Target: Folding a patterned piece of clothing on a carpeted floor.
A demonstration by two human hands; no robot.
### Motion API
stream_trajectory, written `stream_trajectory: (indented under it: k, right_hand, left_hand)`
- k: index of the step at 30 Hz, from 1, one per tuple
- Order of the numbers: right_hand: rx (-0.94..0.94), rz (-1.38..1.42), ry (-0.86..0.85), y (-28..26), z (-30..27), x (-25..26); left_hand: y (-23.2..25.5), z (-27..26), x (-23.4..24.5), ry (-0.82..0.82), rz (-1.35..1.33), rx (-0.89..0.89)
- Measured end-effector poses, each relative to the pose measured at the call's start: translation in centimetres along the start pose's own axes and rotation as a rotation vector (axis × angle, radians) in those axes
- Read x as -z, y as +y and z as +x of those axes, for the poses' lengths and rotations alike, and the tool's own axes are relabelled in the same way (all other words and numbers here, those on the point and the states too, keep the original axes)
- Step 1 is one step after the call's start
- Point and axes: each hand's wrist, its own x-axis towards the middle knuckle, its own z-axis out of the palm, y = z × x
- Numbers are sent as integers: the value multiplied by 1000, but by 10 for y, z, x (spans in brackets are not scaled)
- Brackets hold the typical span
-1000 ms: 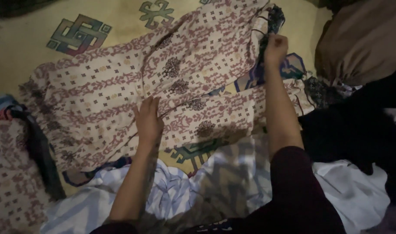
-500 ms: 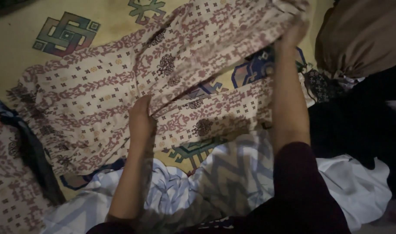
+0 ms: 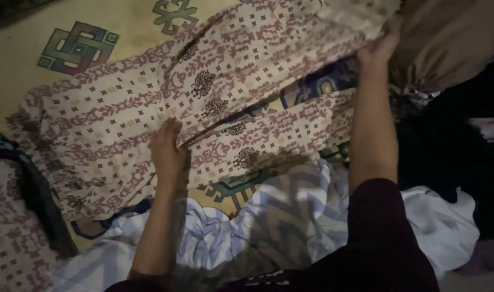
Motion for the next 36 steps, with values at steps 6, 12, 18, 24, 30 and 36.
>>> stream_trajectory:
  k: [6, 12, 18, 24, 30, 36]
  right_hand:
    - [-33, 296, -260, -25, -45, -53]
    - [-152, 4, 520, -4, -67, 19]
    - [-227, -437, 702, -19, -110, -38]
    - [679, -1373, 233, 25, -101, 20]
    - [756, -1637, -635, 79, -272, -54]
    - [458, -1463, -1137, 111, -398, -147]
  left_hand:
    - [-2, -8, -5, 122, 3, -58]
    - [9, -15, -8, -84, 144, -145]
    - [18, -9, -5, -141, 122, -30]
    - [22, -25, 25, -229, -3, -53]
    - [-92, -74, 73, -257, 230, -64]
    - [-144, -121, 165, -117, 107, 680]
